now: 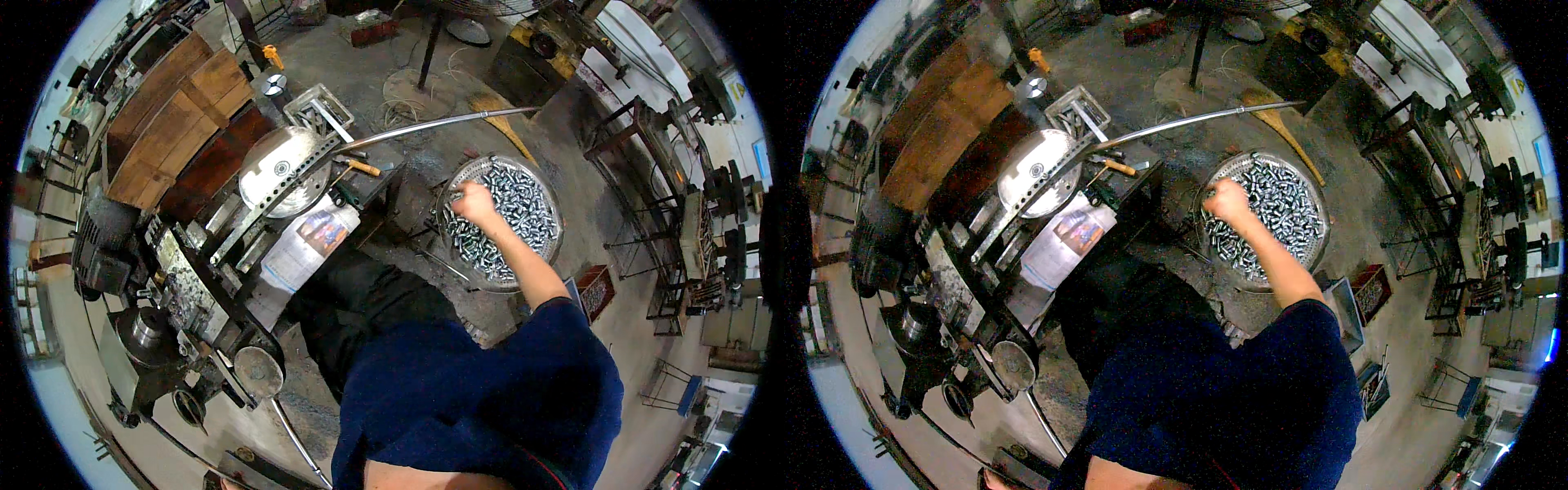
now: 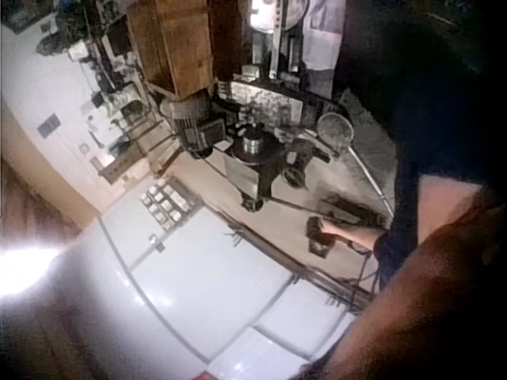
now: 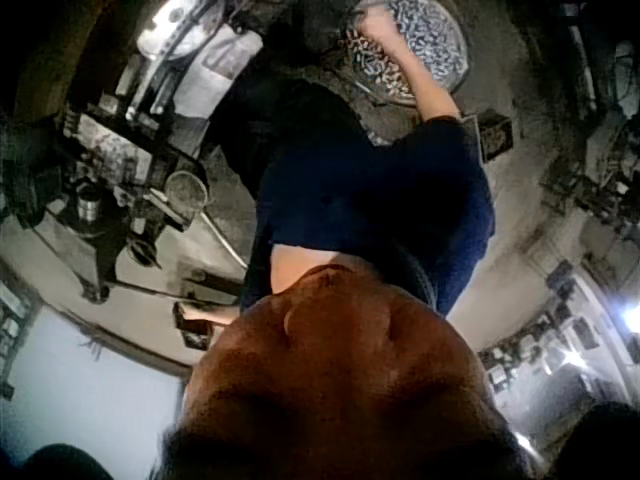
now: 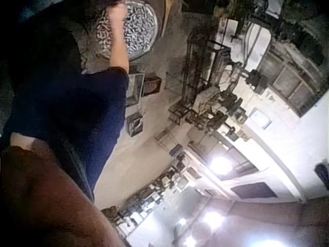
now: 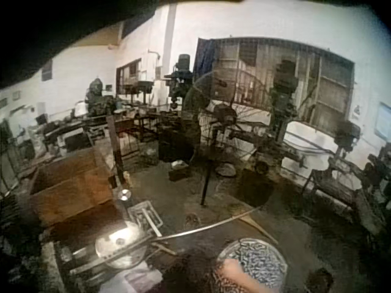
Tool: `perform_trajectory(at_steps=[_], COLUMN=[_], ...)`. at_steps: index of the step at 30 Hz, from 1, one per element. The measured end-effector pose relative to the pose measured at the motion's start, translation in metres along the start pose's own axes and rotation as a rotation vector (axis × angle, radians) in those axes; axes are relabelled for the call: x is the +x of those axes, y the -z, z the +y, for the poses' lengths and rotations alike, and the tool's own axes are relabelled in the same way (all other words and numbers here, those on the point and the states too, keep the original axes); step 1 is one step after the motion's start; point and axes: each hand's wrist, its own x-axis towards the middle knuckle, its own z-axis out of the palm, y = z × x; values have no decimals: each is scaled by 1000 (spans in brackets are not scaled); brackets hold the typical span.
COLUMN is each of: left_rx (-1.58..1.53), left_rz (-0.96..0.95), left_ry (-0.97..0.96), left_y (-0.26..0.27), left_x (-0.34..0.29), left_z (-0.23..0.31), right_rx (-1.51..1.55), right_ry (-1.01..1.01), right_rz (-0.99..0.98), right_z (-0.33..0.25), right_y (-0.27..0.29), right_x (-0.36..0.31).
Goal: The person operates a lathe to machine cylindrical metal parts. The person places a metal workpiece into the chuck, uses a tool to shape it, and then removes the finished part and places it into a container.
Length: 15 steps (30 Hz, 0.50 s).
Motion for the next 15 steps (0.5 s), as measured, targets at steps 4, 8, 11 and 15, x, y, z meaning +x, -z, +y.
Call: perform_trajectory(at_steps=[4,8,11,15], left_rx=[-47,-91,-143,-198], left_rz=[6,27,49,9], left_ry=[10,23,20,-54], left_y=[1,-1,9,43], left_x=[-6,-13,-16,12], left_z=[10,18,21,18], right_rx=[-260,-502,-552,-460], right_ry=[-297,-227,-265,-272], right_rz=[-84,-326,-412,-398], right_z=[60,95,64,63], right_y=[8,-7,-1,2], right_x=[37,67,73,79])
